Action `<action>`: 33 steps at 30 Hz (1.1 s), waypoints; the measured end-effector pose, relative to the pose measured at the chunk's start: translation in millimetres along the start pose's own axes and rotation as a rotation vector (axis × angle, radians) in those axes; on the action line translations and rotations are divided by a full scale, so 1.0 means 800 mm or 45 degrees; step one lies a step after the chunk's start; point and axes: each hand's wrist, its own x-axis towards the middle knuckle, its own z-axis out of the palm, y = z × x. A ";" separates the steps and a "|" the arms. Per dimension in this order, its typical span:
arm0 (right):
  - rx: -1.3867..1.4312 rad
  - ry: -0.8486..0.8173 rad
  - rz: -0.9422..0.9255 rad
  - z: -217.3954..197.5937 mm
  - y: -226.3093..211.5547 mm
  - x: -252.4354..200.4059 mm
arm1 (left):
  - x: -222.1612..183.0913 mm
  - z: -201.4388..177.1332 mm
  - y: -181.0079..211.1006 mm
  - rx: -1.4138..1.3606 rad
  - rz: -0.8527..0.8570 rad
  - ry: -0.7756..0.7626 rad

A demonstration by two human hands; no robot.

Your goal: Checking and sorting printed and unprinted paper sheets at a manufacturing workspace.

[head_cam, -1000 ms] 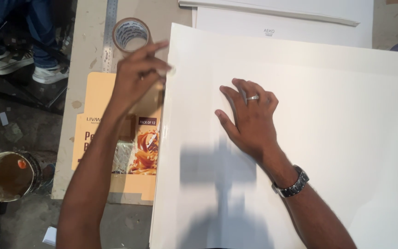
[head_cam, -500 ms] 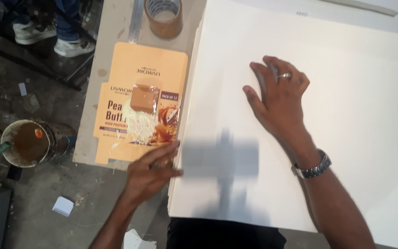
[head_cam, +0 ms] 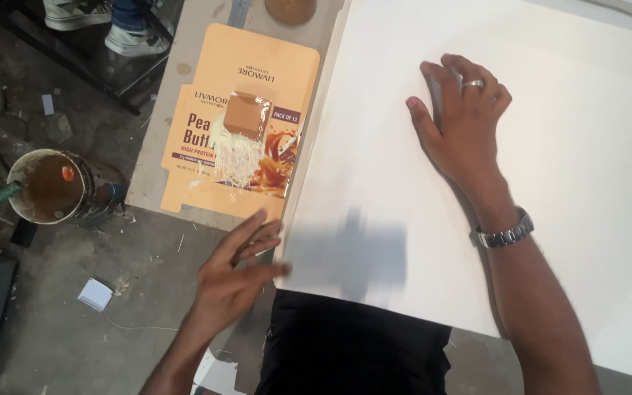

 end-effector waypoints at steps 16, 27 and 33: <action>0.143 0.218 -0.006 0.002 -0.005 0.010 | 0.111 -0.013 0.028 0.337 0.215 -0.117; 0.120 0.126 0.038 0.005 -0.015 0.004 | 0.322 0.029 -0.121 -0.159 -0.131 -0.069; 0.105 0.100 0.059 -0.001 -0.022 0.006 | 0.412 0.041 -0.213 -0.126 0.102 0.022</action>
